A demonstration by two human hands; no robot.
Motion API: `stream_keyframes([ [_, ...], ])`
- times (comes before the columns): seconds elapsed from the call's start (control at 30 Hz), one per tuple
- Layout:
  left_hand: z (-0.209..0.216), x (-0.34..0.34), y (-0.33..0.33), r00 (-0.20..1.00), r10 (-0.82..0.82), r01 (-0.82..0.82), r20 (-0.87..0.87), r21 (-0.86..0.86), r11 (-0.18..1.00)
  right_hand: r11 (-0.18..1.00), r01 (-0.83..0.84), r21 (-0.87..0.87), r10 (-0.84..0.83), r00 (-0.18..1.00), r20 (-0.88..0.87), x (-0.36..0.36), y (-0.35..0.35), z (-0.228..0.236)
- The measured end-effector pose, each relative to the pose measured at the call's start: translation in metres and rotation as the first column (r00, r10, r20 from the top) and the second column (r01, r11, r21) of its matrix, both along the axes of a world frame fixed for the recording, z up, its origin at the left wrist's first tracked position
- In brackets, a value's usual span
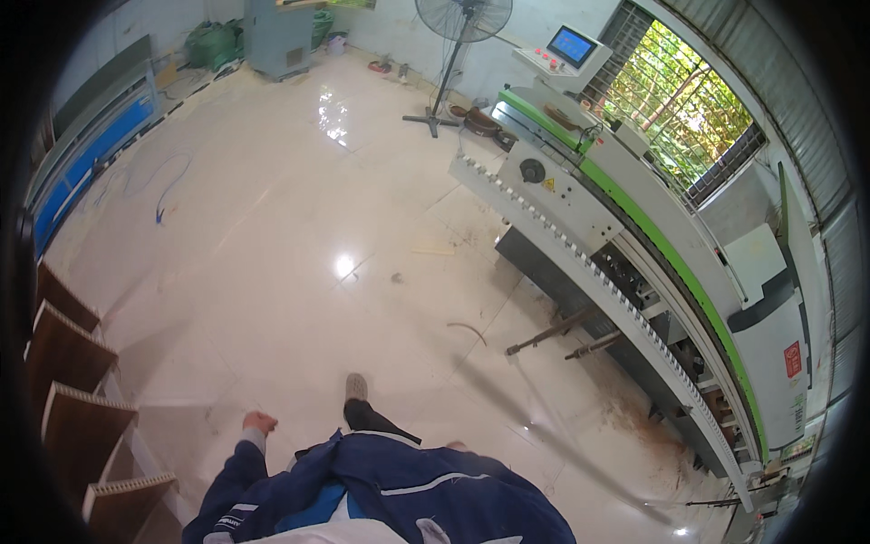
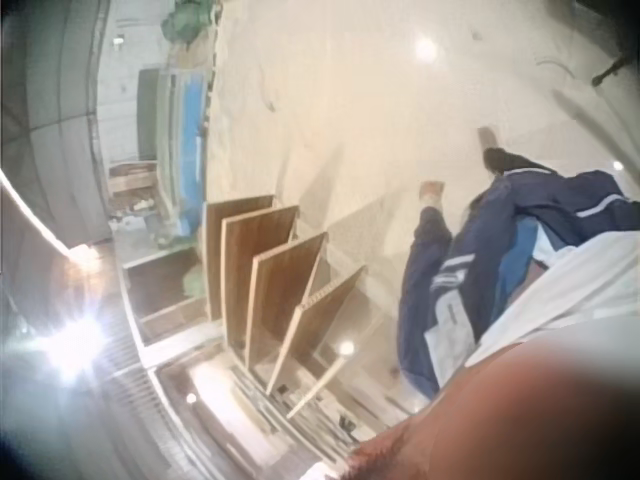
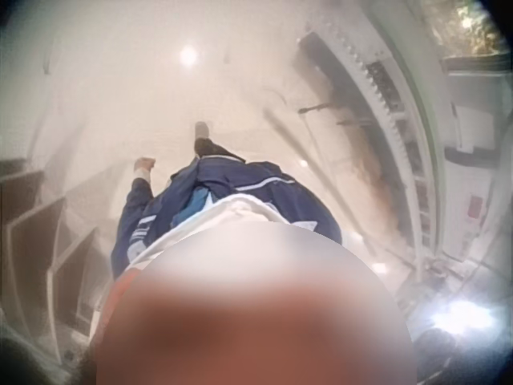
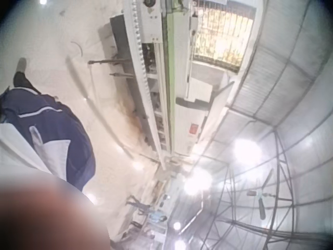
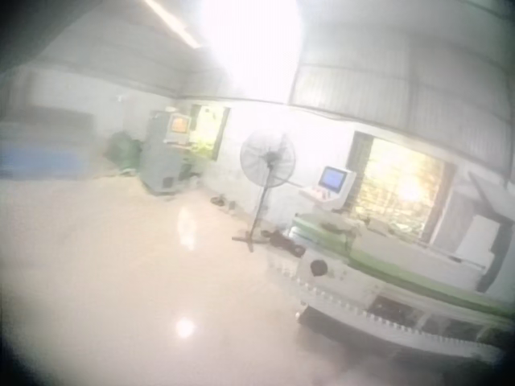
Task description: The person walks through a workshop, retrieves a small label, and applies it to a large curved wooden panel. They then carry the panel with a coworker across the room.
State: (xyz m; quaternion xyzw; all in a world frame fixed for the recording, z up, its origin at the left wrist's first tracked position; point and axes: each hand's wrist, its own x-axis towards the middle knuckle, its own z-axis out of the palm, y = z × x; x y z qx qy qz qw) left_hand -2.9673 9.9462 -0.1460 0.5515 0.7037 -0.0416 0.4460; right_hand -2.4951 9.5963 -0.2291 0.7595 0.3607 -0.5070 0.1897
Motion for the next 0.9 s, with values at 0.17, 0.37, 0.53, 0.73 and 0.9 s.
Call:
stream_keyframes([
  [0.17,-0.014,0.045,0.068,0.976,-0.185,0.178,-0.113,-0.072,0.981,0.785,0.311,0.535,-0.366,0.931,-0.004,0.098,0.265,0.082],
  [0.37,-0.074,0.085,0.184,0.911,-0.335,0.35,-0.239,0.023,0.936,0.554,0.408,0.726,-0.433,0.886,-0.167,0.18,0.504,0.153],
  [0.53,-0.11,0.145,0.344,0.876,-0.412,0.388,-0.252,-0.142,0.911,0.704,0.353,0.616,-0.434,0.901,-0.021,0.24,0.596,0.093],
  [0.73,-0.088,0.267,0.579,0.527,-0.77,0.776,-0.36,-0.164,0.609,0.984,0.108,0.144,-0.127,0.984,0.128,0.282,0.595,0.057],
  [0.9,-0.043,0.409,0.771,0.822,-0.559,0.557,-0.106,-0.048,0.829,0.646,0.749,0.146,-0.753,0.657,-0.035,0.317,0.626,0.018],
])
